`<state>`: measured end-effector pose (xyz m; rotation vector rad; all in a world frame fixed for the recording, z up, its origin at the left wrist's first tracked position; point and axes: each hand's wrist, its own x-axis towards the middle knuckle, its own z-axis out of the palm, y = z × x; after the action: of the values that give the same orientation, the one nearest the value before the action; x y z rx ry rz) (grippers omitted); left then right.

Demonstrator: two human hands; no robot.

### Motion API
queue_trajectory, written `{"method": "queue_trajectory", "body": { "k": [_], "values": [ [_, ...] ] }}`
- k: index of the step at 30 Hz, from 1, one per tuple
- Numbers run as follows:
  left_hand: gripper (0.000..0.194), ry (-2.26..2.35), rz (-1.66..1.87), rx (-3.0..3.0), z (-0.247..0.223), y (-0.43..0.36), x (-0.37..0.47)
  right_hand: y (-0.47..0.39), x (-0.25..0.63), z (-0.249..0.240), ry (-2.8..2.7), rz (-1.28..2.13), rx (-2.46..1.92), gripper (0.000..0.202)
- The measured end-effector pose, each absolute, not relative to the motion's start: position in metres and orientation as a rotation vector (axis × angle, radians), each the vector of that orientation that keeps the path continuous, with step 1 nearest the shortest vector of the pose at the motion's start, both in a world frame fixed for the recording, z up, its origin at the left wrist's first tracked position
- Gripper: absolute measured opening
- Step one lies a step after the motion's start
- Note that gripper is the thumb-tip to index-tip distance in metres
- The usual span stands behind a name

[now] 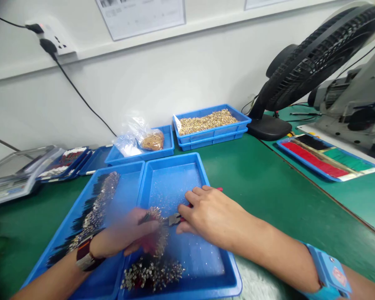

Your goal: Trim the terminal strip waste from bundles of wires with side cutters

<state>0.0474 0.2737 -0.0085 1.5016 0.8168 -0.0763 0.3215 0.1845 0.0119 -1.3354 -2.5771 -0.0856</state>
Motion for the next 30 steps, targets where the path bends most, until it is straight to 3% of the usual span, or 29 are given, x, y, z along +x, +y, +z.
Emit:
{"method": "queue_trajectory", "body": {
  "k": [13, 21, 30],
  "values": [
    [0.058, 0.910, 0.079, 1.574, -0.012, 0.268, 0.053, 0.180, 0.321, 0.020, -2.607, 0.180, -1.359, 0.034],
    [0.056, 0.798, 0.019, 1.466, -0.012, 0.273, 0.049, 0.185, 0.329, 0.017, -2.544, -0.071, -1.373, 0.037],
    [0.053, 0.832, -0.051, 1.409, -0.011, 0.275, 0.048, 0.184, 0.323, 0.012, -2.589, -0.050, -1.360, 0.035]
  ]
}}
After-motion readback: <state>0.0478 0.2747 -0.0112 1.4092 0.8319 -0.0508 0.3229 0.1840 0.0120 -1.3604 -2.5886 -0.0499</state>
